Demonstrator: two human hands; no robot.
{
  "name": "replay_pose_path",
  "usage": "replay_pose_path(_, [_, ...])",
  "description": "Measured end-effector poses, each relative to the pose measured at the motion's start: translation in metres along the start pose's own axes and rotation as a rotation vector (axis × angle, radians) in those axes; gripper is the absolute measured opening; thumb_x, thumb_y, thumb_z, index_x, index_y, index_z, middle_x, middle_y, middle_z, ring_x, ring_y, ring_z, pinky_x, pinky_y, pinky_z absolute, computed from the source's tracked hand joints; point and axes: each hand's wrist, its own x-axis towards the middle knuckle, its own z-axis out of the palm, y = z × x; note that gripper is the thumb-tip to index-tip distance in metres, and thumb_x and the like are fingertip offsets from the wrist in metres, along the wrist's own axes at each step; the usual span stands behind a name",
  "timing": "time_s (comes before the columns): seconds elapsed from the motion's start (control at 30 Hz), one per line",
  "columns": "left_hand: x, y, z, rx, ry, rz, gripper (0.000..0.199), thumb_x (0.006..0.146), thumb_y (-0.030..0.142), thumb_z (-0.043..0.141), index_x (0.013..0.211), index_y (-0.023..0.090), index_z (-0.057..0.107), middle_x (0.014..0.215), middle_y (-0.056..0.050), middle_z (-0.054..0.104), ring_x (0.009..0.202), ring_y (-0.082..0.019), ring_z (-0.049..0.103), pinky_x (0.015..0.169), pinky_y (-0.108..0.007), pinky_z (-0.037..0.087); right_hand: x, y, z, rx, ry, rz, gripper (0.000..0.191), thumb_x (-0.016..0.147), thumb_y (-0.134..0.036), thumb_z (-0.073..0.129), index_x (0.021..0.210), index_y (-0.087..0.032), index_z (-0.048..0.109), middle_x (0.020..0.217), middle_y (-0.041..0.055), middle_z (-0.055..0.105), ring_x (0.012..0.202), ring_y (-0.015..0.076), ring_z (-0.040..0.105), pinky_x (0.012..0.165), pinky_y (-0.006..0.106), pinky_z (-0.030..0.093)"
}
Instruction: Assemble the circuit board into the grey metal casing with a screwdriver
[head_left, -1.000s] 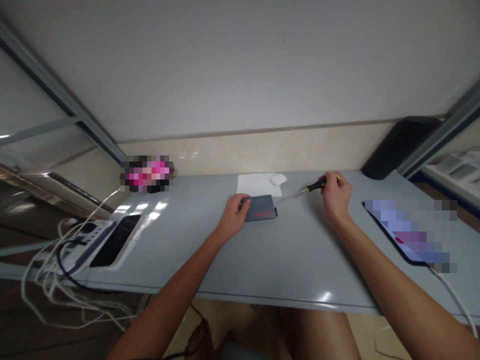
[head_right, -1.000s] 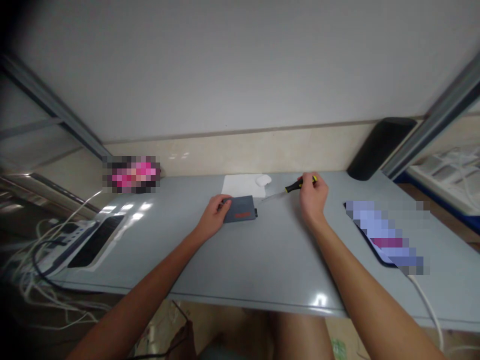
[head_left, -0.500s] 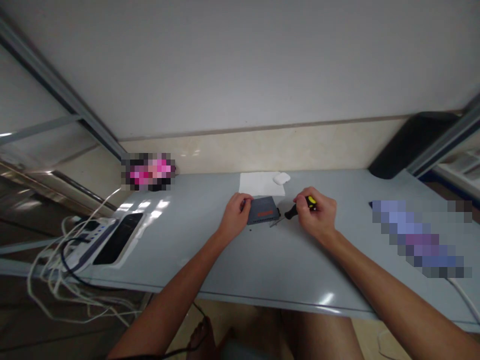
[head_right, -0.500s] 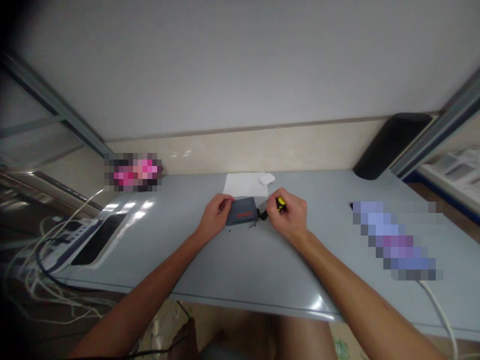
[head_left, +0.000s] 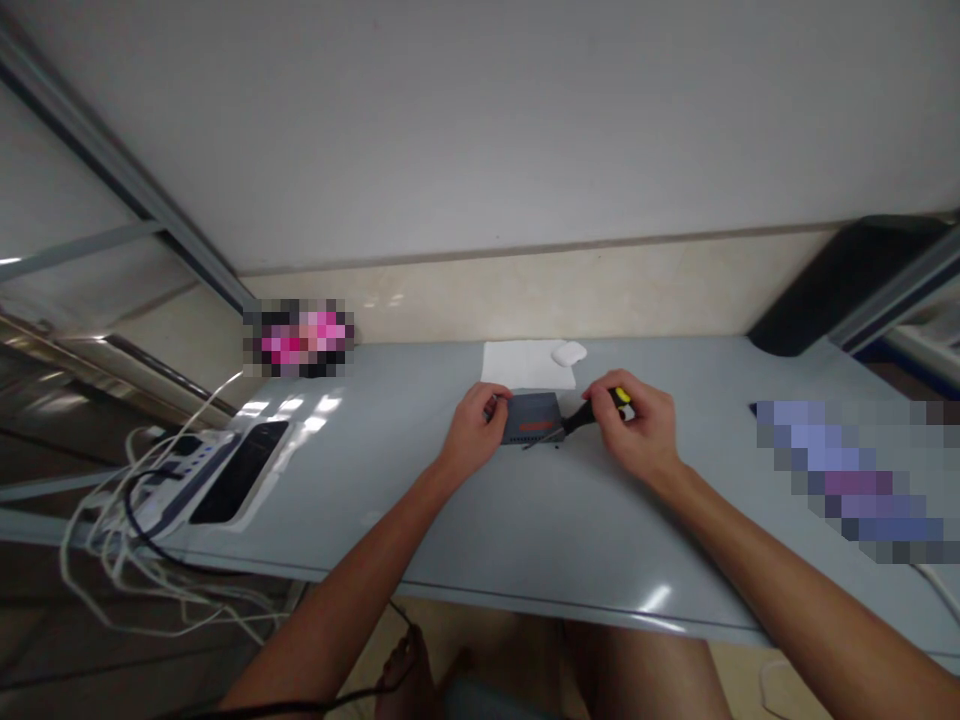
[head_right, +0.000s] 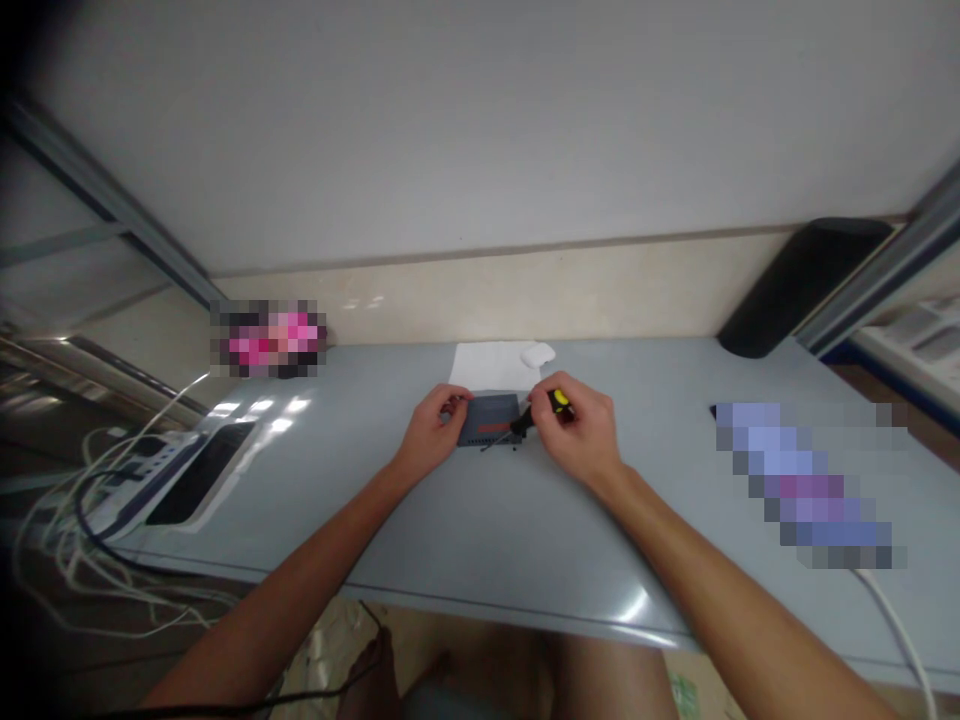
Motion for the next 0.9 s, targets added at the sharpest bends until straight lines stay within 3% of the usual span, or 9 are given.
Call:
replay_pose_path(0.13, [0.000,0.001,-0.001,-0.022,-0.023,0.010,0.018,0.099,0.011,0.057,0.106,0.019,0.071,0.105,-0.007,0.073,0.091,-0.018,0.068,0.087,-0.033,0.059,0.011,0.007,-0.013,-0.059,0.142,0.034,0.023,0.090,-0.031,0.059,0.069,-0.025,0.065,0.063,0.0006,0.065,0.058,0.0169,0.056,0.057,0.030,0.041])
replay_pose_path(0.4, [0.000,-0.001,0.000,-0.039,-0.027,0.069,0.020,0.096,0.008,0.056,0.104,0.019,0.070,0.106,-0.007,0.071,0.096,-0.019,0.067,0.088,-0.033,0.057,0.011,0.011,-0.013,-0.076,0.090,-0.009,0.022,0.087,-0.029,0.061,0.067,-0.023,0.066,0.058,-0.0018,0.063,0.052,0.0140,0.053,0.055,0.028,0.040])
replay_pose_path(0.5, [-0.002,0.007,-0.003,0.007,-0.042,0.119,0.018,0.097,0.012,0.060,0.109,0.021,0.070,0.113,-0.008,0.071,0.111,-0.023,0.064,0.101,-0.040,0.055,0.013,0.013,-0.011,0.011,0.222,0.041,0.023,0.089,-0.029,0.060,0.068,-0.023,0.068,0.060,-0.0012,0.062,0.055,0.0146,0.053,0.054,0.027,0.039])
replay_pose_path(0.63, [-0.008,0.024,-0.009,0.102,-0.137,0.229,0.020,0.102,0.026,0.067,0.122,0.024,0.071,0.134,-0.010,0.066,0.132,-0.029,0.054,0.120,-0.051,0.042,0.018,0.020,-0.009,0.122,0.346,0.170,0.023,0.092,-0.032,0.061,0.074,-0.022,0.070,0.066,-0.0007,0.063,0.059,0.0148,0.053,0.055,0.026,0.040])
replay_pose_path(0.77, [-0.012,0.029,-0.009,0.168,-0.182,0.260,0.028,0.102,0.034,0.073,0.128,0.025,0.072,0.141,-0.011,0.061,0.135,-0.030,0.051,0.121,-0.050,0.040,0.018,0.023,-0.003,0.192,0.298,0.251,0.023,0.094,-0.036,0.063,0.078,-0.021,0.071,0.070,-0.0009,0.063,0.062,0.0147,0.054,0.058,0.027,0.043])
replay_pose_path(0.9, [-0.010,0.022,-0.005,0.192,-0.140,0.253,0.016,0.107,0.033,0.068,0.117,0.026,0.077,0.135,-0.009,0.065,0.131,-0.028,0.052,0.118,-0.047,0.041,0.016,0.018,0.001,0.237,0.249,0.285,0.023,0.094,-0.038,0.065,0.079,-0.021,0.072,0.068,-0.0016,0.061,0.061,0.0141,0.053,0.058,0.027,0.043])
